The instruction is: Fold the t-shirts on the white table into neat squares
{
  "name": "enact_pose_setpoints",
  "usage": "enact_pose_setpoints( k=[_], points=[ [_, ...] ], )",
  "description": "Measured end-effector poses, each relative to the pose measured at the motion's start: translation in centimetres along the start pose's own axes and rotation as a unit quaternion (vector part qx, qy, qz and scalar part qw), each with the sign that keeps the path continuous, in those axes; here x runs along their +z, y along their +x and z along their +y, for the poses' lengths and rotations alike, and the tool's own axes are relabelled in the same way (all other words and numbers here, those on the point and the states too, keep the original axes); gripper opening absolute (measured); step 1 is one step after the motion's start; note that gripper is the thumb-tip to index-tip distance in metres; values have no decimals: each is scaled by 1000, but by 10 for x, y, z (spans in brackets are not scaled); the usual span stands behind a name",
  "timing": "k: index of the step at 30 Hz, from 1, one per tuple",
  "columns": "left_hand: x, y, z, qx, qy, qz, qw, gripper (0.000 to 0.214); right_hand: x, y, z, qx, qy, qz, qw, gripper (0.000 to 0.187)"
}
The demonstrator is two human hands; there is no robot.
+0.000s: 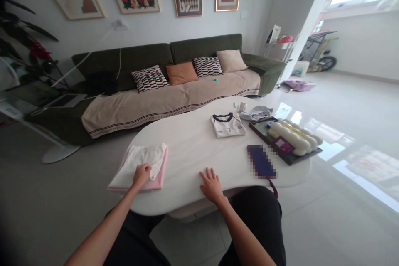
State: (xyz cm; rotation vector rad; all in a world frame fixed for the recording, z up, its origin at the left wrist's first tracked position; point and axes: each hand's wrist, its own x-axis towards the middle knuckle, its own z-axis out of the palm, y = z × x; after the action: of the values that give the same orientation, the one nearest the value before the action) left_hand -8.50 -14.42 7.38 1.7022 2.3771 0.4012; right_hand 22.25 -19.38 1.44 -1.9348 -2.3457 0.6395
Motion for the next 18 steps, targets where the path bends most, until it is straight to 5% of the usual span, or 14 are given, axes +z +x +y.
enact_pose_setpoints(
  k=[5,9,11,13,16,18],
  points=[
    [-29,4,26,10,-78,81,994,35,4,0,-3,13,32,11,999,60],
    [-23,-35,80,111,-149,88,979,27,2,3,-4,40,213,84,973,51],
    [-8,-68,105,203,-221,17,954,24,-2,6,-1,58,278,113,952,42],
    [9,-101,120,286,-282,-129,906,25,-5,9,4,83,327,136,932,42],
    [29,-133,122,361,-229,-350,833,34,-6,8,13,131,398,167,893,45],
    [34,-135,117,381,-174,-409,811,31,-5,4,21,157,440,183,865,44]
  ],
)
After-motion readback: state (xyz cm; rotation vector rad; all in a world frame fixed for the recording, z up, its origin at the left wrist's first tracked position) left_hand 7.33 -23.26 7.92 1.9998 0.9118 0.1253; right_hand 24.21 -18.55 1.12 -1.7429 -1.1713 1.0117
